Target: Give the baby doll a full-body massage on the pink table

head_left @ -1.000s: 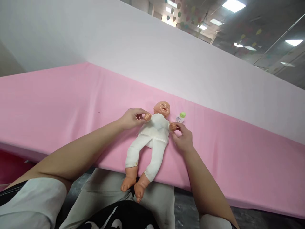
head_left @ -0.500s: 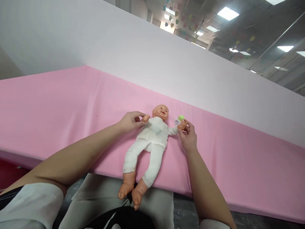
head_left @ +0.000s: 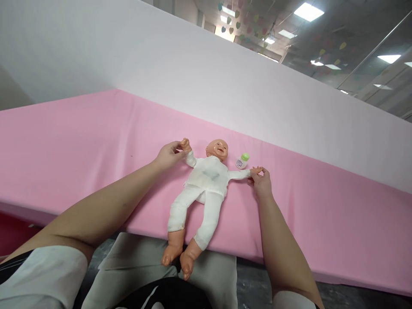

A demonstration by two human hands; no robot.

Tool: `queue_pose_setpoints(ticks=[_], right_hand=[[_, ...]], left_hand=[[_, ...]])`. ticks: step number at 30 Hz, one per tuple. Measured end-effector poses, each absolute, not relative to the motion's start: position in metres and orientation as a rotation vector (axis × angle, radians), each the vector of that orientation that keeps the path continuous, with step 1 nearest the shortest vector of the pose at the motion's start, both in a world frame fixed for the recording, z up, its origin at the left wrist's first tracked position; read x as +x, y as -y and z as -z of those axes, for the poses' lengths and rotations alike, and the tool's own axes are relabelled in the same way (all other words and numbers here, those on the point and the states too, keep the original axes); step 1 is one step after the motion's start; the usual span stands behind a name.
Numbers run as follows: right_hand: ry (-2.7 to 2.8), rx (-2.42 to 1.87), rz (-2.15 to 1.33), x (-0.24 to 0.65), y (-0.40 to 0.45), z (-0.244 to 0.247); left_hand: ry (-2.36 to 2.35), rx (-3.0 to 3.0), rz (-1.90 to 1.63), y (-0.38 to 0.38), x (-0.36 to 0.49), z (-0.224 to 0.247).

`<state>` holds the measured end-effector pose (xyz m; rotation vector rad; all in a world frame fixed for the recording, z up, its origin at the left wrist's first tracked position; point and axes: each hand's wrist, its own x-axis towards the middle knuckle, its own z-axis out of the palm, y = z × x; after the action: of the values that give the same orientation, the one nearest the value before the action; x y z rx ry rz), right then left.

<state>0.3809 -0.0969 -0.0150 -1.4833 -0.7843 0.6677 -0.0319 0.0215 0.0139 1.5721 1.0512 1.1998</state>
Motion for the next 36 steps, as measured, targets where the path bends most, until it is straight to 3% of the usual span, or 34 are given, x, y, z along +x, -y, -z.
queue_pose_setpoints(ticks=[5,9,14,22,28,36], right_hand=[[0.658,-1.552,-0.768,0.376,0.100,0.009],[0.784,-1.471,-0.604,0.362,0.106,0.000],[1.247,-1.377,-0.240,0.321,0.125,-0.016],[2.153,-1.243,0.183,0.266,0.136,-0.020],[2.022,-1.300,0.177,0.280,0.132,-0.019],[1.189,-1.610,-0.192,0.347,0.121,-0.012]], left_hand=[[-1.308,1.235,-1.158,-0.037,-0.036,-0.009],[-1.326,1.099,-1.150,-0.042,-0.040,-0.010],[-1.066,1.636,-1.212,-0.020,-0.035,-0.017],[-0.667,2.434,-0.913,0.023,-0.012,-0.032],[-0.864,2.333,-0.987,0.017,-0.011,-0.024],[-1.293,1.658,-1.160,-0.014,-0.031,-0.021]])
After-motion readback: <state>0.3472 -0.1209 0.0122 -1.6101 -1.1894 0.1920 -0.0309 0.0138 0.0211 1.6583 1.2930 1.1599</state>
